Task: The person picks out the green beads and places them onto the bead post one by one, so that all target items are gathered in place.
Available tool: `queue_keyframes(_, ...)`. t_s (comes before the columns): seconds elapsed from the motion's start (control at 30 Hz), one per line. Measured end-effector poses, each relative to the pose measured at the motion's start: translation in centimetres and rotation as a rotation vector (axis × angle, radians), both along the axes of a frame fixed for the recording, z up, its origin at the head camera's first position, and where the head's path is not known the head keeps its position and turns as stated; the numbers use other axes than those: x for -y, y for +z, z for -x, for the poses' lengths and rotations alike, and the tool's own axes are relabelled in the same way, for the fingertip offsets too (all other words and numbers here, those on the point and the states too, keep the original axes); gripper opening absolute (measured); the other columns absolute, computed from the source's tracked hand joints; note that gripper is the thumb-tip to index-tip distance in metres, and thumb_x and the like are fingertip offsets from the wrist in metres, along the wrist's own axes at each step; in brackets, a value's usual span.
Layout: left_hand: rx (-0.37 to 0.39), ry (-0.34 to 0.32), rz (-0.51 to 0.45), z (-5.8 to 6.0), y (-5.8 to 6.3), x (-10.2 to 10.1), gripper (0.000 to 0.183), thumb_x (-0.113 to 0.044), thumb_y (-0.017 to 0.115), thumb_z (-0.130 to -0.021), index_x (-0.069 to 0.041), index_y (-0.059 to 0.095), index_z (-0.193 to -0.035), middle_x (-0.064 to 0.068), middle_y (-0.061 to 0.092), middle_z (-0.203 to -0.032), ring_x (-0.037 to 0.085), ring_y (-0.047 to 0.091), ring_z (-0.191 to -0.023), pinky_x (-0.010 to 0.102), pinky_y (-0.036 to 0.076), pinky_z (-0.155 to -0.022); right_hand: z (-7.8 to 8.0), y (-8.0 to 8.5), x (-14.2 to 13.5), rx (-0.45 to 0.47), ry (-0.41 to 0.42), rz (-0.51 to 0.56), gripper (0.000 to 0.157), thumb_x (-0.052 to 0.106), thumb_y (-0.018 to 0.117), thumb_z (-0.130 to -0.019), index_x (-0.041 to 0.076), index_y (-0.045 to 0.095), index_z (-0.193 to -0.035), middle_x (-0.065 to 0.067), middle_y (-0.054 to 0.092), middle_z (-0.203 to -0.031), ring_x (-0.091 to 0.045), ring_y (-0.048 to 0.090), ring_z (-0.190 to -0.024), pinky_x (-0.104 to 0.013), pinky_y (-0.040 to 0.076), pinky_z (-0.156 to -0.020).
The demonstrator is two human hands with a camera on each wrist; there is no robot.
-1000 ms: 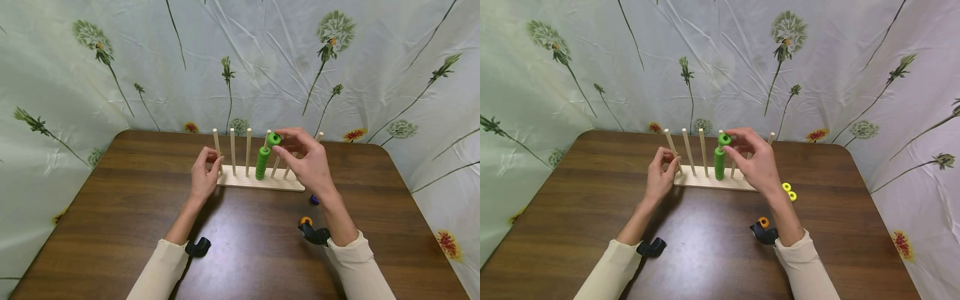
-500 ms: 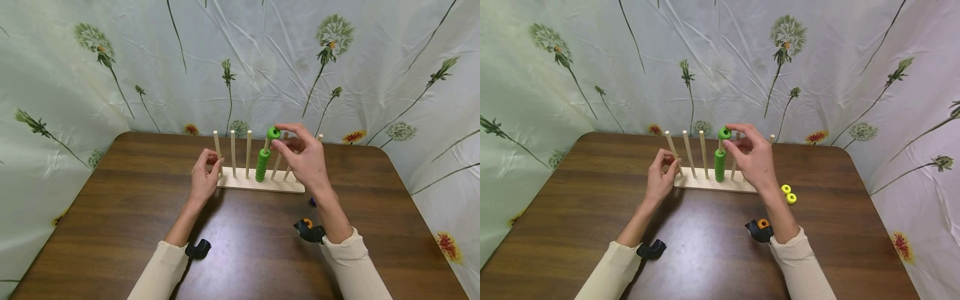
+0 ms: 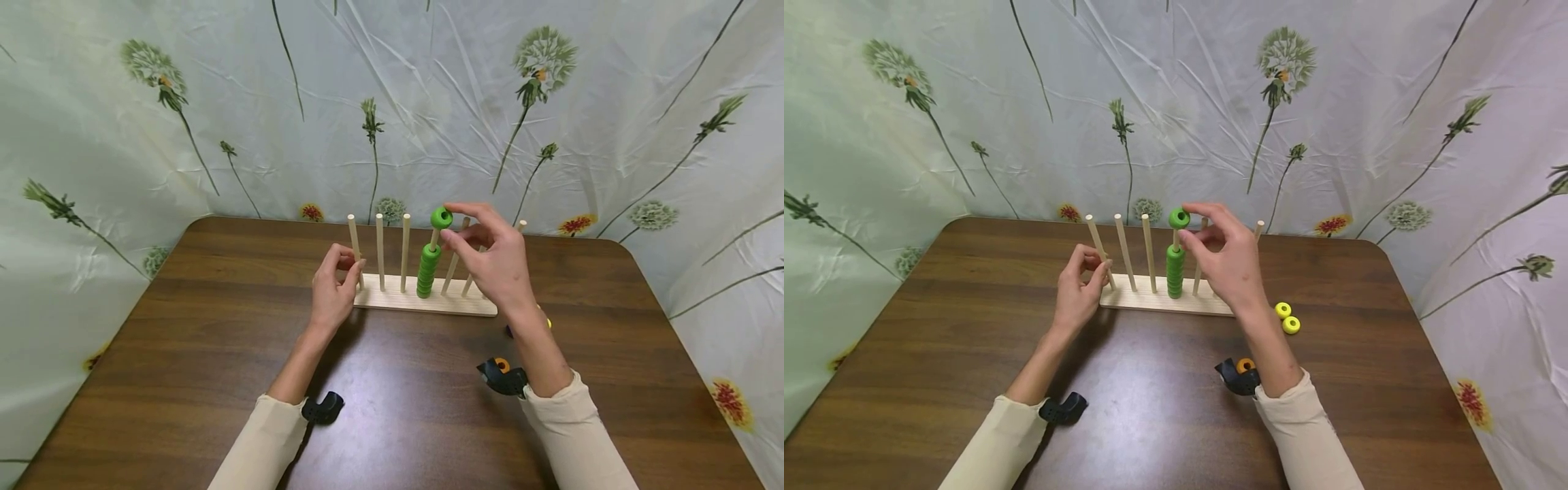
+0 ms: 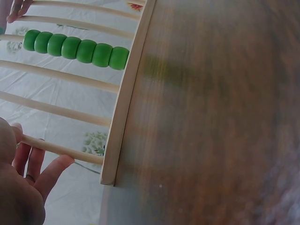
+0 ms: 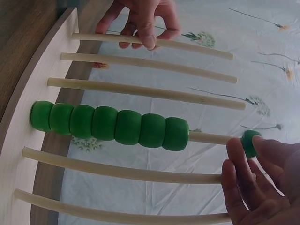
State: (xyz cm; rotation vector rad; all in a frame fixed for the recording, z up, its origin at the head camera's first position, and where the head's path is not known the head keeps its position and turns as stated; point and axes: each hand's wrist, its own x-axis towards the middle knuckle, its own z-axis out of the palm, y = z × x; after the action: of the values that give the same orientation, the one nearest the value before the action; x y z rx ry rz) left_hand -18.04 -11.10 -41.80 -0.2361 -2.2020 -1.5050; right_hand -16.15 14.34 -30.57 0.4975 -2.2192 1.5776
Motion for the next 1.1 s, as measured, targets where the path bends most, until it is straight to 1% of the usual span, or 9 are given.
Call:
queue_keyframes(0.13,0.002,-0.001,0.001,0.1,0.0,0.0,0.015,-0.013,0.072,-0.098,-0.003,0.062,-0.104,0.016,0.07,-0.096,0.027,0.067,-0.091,0.022,0.051,-0.059,-0.1,-0.1,-0.2,0.006,0.006,-0.002,0.038,0.007,0.076,-0.094,0.013,0.071,-0.131,0.005,0.067,-0.114,-0.003,0.071,-0.076,-0.021,0.051,-0.067)
queue_keyframes(0.27,-0.002,-0.005,-0.002,0.1,0.0,0.0,0.015,-0.013,0.071,-0.098,-0.002,0.061,-0.104,0.017,0.07,-0.096,0.027,0.068,-0.091,0.02,0.051,-0.059,-0.2,-0.2,-0.4,0.002,0.027,0.013,0.039,0.006,0.076,-0.094,0.012,0.069,-0.132,0.012,0.065,-0.118,-0.006,0.072,-0.079,-0.022,0.053,-0.069)
queue_keyframes(0.3,-0.004,-0.005,-0.003,0.1,0.0,0.0,0.015,-0.013,0.071,-0.098,-0.002,0.062,-0.104,0.017,0.07,-0.096,0.028,0.068,-0.091,0.019,0.051,-0.059,-0.2,-0.2,-0.4,-0.004,0.034,0.017,0.039,0.005,0.075,-0.094,0.011,0.069,-0.132,0.011,0.065,-0.119,-0.008,0.073,-0.08,-0.022,0.055,-0.07)
queue_keyframes(0.47,-0.006,-0.008,-0.009,0.1,0.0,0.0,0.014,-0.011,0.071,-0.098,-0.001,0.061,-0.103,0.018,0.07,-0.095,0.028,0.068,-0.09,0.018,0.05,-0.058,-0.6,-0.5,-0.9,-0.066,0.05,0.043,0.038,0.001,0.076,-0.092,0.008,0.07,-0.129,0.004,0.065,-0.124,-0.009,0.073,-0.088,-0.021,0.057,-0.084)
queue_keyframes(0.53,-0.007,-0.008,-0.012,0.1,-0.1,0.1,0.014,-0.01,0.071,-0.098,-0.001,0.061,-0.103,0.018,0.07,-0.094,0.028,0.068,-0.089,0.018,0.05,-0.058,-0.7,-0.6,-1.2,-0.091,0.052,0.053,0.038,-0.002,0.076,-0.091,0.006,0.07,-0.128,0.003,0.065,-0.124,-0.006,0.072,-0.091,-0.02,0.057,-0.087)
queue_keyframes(0.73,-0.007,-0.017,-0.015,0.1,0.0,0.0,0.014,-0.011,0.071,-0.098,-0.002,0.062,-0.103,0.018,0.07,-0.095,0.027,0.067,-0.089,0.019,0.05,-0.058,-1.1,-0.9,-2.3,-0.132,0.055,0.077,0.038,-0.01,0.076,-0.087,0.0,0.07,-0.123,0.005,0.062,-0.118,-0.006,0.071,-0.091,-0.019,0.057,-0.086)
queue_keyframes(0.83,-0.007,-0.015,-0.017,0.1,0.0,-0.1,0.014,-0.011,0.071,-0.098,-0.002,0.062,-0.104,0.017,0.07,-0.096,0.025,0.067,-0.089,0.02,0.05,-0.058,-1.4,-1.0,-2.7,-0.149,0.056,0.085,0.035,-0.011,0.076,-0.086,-0.004,0.07,-0.12,0.001,0.062,-0.113,-0.008,0.069,-0.09,-0.018,0.057,-0.085)
queue_keyframes(0.97,-0.003,-0.012,-0.022,0.0,0.0,-0.1,0.014,-0.01,0.071,-0.098,-0.002,0.061,-0.103,0.016,0.069,-0.096,0.023,0.065,-0.089,0.021,0.051,-0.058,-1.8,-1.3,-3.2,-0.149,0.051,0.079,0.032,-0.011,0.076,-0.085,-0.005,0.071,-0.116,-0.003,0.062,-0.106,-0.008,0.067,-0.09,-0.017,0.056,-0.082)
queue_keyframes(1.1,0.006,-0.017,-0.024,-0.1,0.1,-0.1,0.013,-0.01,0.07,-0.098,-0.002,0.061,-0.103,0.017,0.068,-0.096,0.022,0.065,-0.089,0.023,0.052,-0.058,-2.2,-1.6,-4.1,-0.134,0.043,0.062,0.03,-0.011,0.076,-0.085,-0.006,0.071,-0.114,-0.002,0.064,-0.103,-0.008,0.067,-0.09,-0.017,0.056,-0.083)
